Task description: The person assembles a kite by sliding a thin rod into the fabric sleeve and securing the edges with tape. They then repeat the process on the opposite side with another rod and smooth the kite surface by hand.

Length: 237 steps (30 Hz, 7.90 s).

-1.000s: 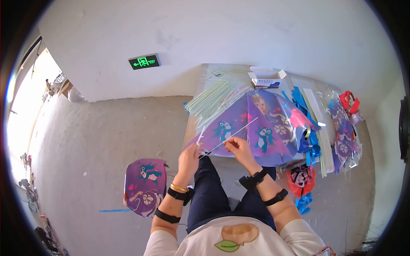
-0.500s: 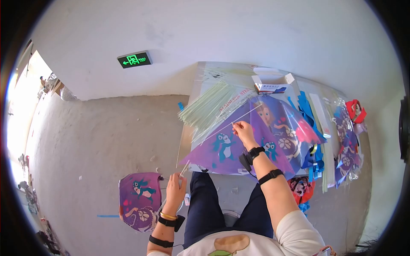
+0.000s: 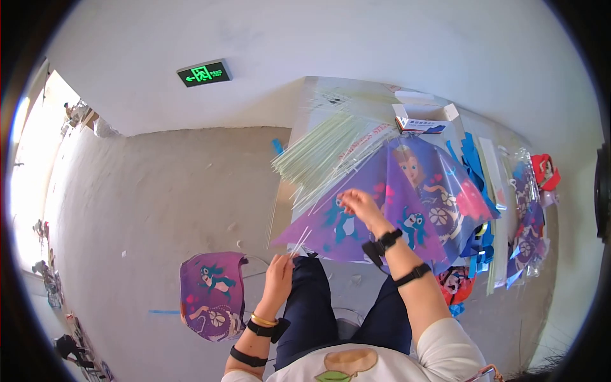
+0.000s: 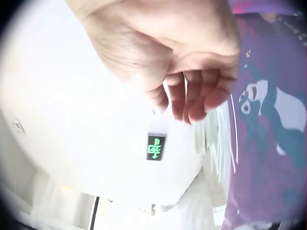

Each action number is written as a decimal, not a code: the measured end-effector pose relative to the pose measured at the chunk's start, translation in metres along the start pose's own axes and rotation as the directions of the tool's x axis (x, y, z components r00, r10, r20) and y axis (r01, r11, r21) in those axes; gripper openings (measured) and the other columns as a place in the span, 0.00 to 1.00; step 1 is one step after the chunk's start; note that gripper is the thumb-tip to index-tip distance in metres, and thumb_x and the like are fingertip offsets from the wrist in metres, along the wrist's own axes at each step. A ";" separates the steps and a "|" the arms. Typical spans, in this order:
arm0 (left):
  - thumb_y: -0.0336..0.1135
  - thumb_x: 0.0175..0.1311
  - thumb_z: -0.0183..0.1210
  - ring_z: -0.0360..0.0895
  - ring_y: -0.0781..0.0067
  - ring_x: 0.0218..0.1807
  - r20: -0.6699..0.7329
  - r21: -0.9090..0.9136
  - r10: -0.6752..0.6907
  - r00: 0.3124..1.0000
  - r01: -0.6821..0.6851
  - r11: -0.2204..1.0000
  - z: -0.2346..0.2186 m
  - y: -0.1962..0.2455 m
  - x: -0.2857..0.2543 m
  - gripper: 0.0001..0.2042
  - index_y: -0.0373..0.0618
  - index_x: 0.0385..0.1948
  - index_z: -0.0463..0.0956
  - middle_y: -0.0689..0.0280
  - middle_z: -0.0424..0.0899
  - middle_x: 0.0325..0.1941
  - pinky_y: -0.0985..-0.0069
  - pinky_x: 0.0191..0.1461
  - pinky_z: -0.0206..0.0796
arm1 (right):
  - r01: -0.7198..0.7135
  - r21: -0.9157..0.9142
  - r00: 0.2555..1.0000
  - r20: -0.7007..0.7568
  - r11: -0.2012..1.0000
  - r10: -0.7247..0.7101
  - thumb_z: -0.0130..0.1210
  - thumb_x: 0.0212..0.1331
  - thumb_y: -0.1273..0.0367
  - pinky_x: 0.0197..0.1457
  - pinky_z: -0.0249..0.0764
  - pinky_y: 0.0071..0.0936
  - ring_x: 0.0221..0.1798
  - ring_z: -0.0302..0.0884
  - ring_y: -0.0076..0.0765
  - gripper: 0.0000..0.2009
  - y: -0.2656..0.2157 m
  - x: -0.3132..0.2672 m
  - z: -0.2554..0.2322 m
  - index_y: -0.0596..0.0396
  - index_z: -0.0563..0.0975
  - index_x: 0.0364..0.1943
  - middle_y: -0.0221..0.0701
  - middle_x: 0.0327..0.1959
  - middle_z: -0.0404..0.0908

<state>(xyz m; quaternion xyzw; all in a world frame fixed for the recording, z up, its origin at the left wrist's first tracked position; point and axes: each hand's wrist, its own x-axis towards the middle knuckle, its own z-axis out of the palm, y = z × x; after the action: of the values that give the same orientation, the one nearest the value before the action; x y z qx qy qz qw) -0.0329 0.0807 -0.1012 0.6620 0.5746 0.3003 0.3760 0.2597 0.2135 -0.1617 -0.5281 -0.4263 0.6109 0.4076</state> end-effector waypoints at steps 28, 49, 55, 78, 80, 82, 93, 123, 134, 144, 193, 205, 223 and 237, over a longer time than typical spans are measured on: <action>0.28 0.63 0.62 0.80 0.77 0.26 -0.095 -0.139 0.291 0.952 -0.302 0.943 -0.022 0.093 -0.103 0.04 0.38 0.35 0.79 0.63 0.83 0.25 0.78 0.32 0.69 | 0.350 0.239 0.936 -0.124 0.906 -0.329 0.59 0.66 0.68 0.39 0.72 0.18 0.34 0.75 0.17 0.08 -0.094 -0.240 0.044 0.58 0.82 0.35 0.30 0.39 0.84; 0.26 0.58 0.63 0.78 0.65 0.24 -0.284 0.158 0.498 0.819 -0.473 0.867 -0.022 0.130 -0.123 0.04 0.43 0.33 0.78 0.63 0.79 0.30 0.73 0.29 0.68 | 0.496 -0.494 0.624 -0.369 0.714 -0.689 0.62 0.56 0.74 0.34 0.73 0.25 0.28 0.79 0.26 0.03 -0.096 -0.283 0.077 0.58 0.79 0.33 0.30 0.27 0.82; 0.26 0.60 0.61 0.78 0.63 0.26 -0.264 0.170 0.477 0.839 -0.446 0.879 -0.018 0.129 -0.121 0.03 0.41 0.32 0.77 0.61 0.78 0.27 0.72 0.31 0.68 | 0.487 -0.619 0.538 -0.344 0.617 -0.770 0.61 0.53 0.76 0.33 0.73 0.27 0.27 0.78 0.31 0.03 -0.101 -0.285 0.080 0.57 0.77 0.30 0.31 0.28 0.79; 0.27 0.61 0.62 0.78 0.70 0.26 -0.267 -0.033 0.371 0.890 -0.393 0.919 -0.006 0.123 -0.092 0.03 0.39 0.32 0.78 0.61 0.81 0.25 0.75 0.32 0.69 | 0.502 -0.696 0.510 -0.241 0.513 -0.826 0.62 0.53 0.75 0.31 0.68 0.29 0.26 0.71 0.31 0.06 -0.113 -0.304 0.097 0.54 0.77 0.34 0.30 0.26 0.75; 0.27 0.63 0.61 0.78 0.74 0.25 -0.259 -0.085 0.332 0.907 -0.363 0.928 -0.009 0.111 -0.088 0.03 0.38 0.32 0.78 0.63 0.81 0.24 0.76 0.32 0.69 | 0.480 -0.598 0.559 -0.356 0.642 -0.749 0.61 0.56 0.74 0.32 0.68 0.26 0.28 0.72 0.26 0.07 -0.101 -0.296 0.064 0.55 0.78 0.37 0.28 0.27 0.76; 0.29 0.66 0.61 0.76 0.81 0.25 -0.205 -0.231 0.250 0.946 -0.295 0.927 -0.010 0.104 -0.085 0.05 0.38 0.32 0.78 0.67 0.81 0.22 0.80 0.31 0.68 | 0.446 -0.485 0.600 -0.461 0.752 -0.653 0.61 0.58 0.74 0.33 0.68 0.23 0.29 0.73 0.22 0.07 -0.092 -0.286 0.044 0.55 0.78 0.41 0.26 0.29 0.78; 0.31 0.67 0.60 0.71 0.87 0.23 -0.065 -0.340 0.179 0.982 -0.190 0.921 0.001 0.093 -0.079 0.05 0.39 0.32 0.77 0.71 0.79 0.23 0.84 0.27 0.63 | 0.477 -0.475 0.665 -0.355 0.740 -0.657 0.60 0.60 0.75 0.36 0.70 0.20 0.32 0.77 0.19 0.04 -0.113 -0.270 0.046 0.57 0.82 0.37 0.27 0.34 0.84; 0.31 0.61 0.62 0.80 0.73 0.31 -0.033 -0.115 0.025 0.999 -0.029 0.993 0.059 -0.047 0.031 0.07 0.39 0.37 0.80 0.63 0.84 0.30 0.74 0.38 0.73 | 0.213 -0.625 0.917 -0.137 0.751 -0.374 0.59 0.59 0.68 0.38 0.75 0.34 0.35 0.81 0.43 0.07 0.021 -0.268 0.007 0.57 0.81 0.34 0.37 0.31 0.82; 0.33 0.60 0.61 0.84 0.62 0.35 -0.082 0.141 -0.014 0.997 0.025 0.990 0.125 -0.023 0.182 0.07 0.44 0.37 0.82 0.61 0.86 0.31 0.67 0.42 0.74 | 0.025 -0.403 0.871 -0.440 0.915 -0.217 0.57 0.61 0.71 0.35 0.75 0.28 0.32 0.82 0.35 0.06 0.073 -0.260 -0.074 0.57 0.83 0.36 0.37 0.31 0.84; 0.33 0.59 0.61 0.73 0.55 0.58 -0.204 0.397 0.225 0.953 -0.130 0.909 0.159 -0.026 0.230 0.16 0.50 0.50 0.77 0.59 0.78 0.53 0.58 0.62 0.63 | -0.042 -0.327 0.864 -0.487 0.944 -0.130 0.57 0.62 0.70 0.33 0.74 0.27 0.32 0.83 0.33 0.06 0.093 -0.241 -0.087 0.57 0.82 0.36 0.36 0.32 0.85; 0.42 0.68 0.58 0.51 0.50 0.77 0.013 -0.099 0.685 0.729 -0.681 0.726 0.055 0.153 -0.142 0.32 0.57 0.73 0.54 0.55 0.50 0.77 0.51 0.74 0.50 | 0.389 0.153 0.901 -0.270 0.908 -0.341 0.55 0.68 0.60 0.66 0.65 0.31 0.62 0.70 0.30 0.24 0.000 -0.402 0.001 0.49 0.67 0.66 0.32 0.62 0.71; 0.45 0.61 0.62 0.51 0.50 0.76 0.122 0.493 0.637 0.761 -0.604 0.627 0.054 0.112 -0.115 0.35 0.52 0.71 0.59 0.56 0.54 0.76 0.45 0.77 0.35 | 0.111 0.676 0.967 0.096 0.728 -0.236 0.42 0.72 0.48 0.70 0.64 0.36 0.64 0.73 0.36 0.28 -0.013 -0.387 0.023 0.58 0.73 0.60 0.38 0.61 0.77; 0.41 0.57 0.65 0.54 0.44 0.72 0.030 0.480 0.574 0.819 -0.515 0.710 -0.008 0.148 -0.099 0.33 0.49 0.66 0.63 0.54 0.57 0.72 0.51 0.74 0.47 | 0.293 0.763 0.956 -0.237 0.576 -0.172 0.49 0.72 0.60 0.61 0.74 0.33 0.52 0.80 0.35 0.17 0.006 -0.390 -0.054 0.59 0.76 0.53 0.36 0.49 0.83; 0.47 0.60 0.63 0.50 0.39 0.75 0.357 0.392 0.279 0.891 -0.415 0.821 0.134 0.080 -0.016 0.38 0.47 0.70 0.56 0.45 0.55 0.74 0.50 0.75 0.48 | 0.132 0.356 0.834 -0.545 0.925 0.091 0.62 0.59 0.60 0.55 0.73 0.31 0.52 0.78 0.37 0.23 0.077 -0.307 -0.158 0.60 0.76 0.54 0.35 0.50 0.81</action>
<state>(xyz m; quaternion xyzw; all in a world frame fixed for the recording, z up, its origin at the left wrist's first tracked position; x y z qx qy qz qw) 0.1185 0.0398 -0.1050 0.8620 0.4372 0.1219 0.2257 0.4464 -0.0870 -0.1561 -0.5879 -0.1699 0.4988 0.6138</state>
